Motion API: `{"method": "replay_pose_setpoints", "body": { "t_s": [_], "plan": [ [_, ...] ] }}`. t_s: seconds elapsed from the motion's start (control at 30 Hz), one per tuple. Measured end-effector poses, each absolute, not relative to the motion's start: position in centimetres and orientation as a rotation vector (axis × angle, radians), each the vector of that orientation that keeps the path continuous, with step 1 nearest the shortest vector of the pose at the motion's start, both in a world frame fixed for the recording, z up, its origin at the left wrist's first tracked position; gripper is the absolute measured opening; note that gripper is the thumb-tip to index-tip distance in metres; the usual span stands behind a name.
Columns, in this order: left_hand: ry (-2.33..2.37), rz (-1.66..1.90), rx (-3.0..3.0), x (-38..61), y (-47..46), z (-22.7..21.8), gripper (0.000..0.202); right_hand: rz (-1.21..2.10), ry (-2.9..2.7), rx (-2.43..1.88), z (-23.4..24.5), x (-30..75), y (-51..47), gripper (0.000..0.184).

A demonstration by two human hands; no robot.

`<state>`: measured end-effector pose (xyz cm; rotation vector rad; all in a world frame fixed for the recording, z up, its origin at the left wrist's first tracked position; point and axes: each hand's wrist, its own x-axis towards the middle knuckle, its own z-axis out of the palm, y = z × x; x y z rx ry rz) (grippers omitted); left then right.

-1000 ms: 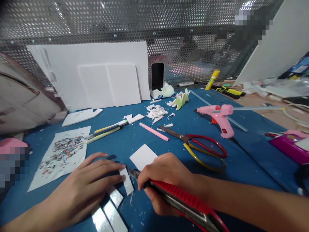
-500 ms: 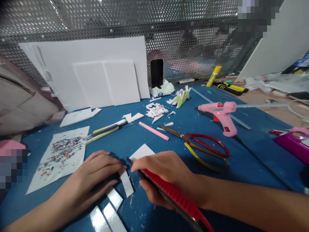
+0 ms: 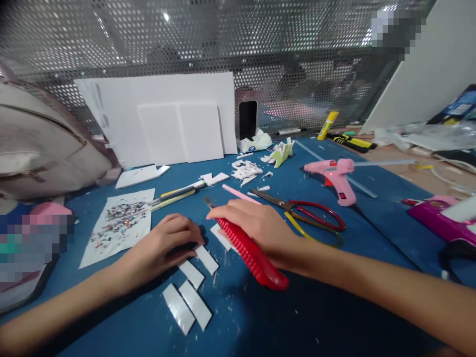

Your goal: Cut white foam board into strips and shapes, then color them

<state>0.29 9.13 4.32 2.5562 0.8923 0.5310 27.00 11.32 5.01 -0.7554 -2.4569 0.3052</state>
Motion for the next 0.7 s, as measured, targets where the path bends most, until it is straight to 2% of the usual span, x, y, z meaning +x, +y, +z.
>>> {"method": "replay_pose_setpoints", "body": {
  "t_s": [0.07, 0.13, 0.2, 0.27, 0.47, 0.6, 0.7],
  "plan": [
    [0.917, 0.559, 2.545, 0.3, 8.9, 4.3, 0.010, 0.281, -2.496, -0.784, 6.7, 26.6, 11.9, 0.030],
    [0.946, 0.603, 2.524, 0.3, 8.4, 4.2, 0.006, 0.183, -2.547, -0.885, 8.4, 25.9, 12.5, 0.022],
    [0.963, 0.657, 2.498, 0.3, 7.8, 4.1, 0.006, -0.011, -2.658, -1.048, 9.7, 24.8, 13.3, 0.010],
    [0.955, 0.712, 2.473, 0.2, 7.2, 4.0, 0.009, -0.194, -2.722, -1.173, 10.2, 23.4, 14.2, 0.006],
    [0.892, 0.852, 2.403, 0.0, 6.1, 3.6, 0.012, -0.274, -2.766, -1.254, 8.0, 19.7, 15.8, 0.010],
    [0.903, 0.957, 2.364, -0.2, 6.0, 3.5, 0.012, -0.218, -2.745, -1.290, 6.7, 18.8, 15.7, 0.030],
    [0.934, 0.994, 2.322, -0.2, 6.0, 3.5, 0.011, -0.099, -2.743, -1.256, 6.9, 19.0, 15.5, 0.034]
  ]
}}
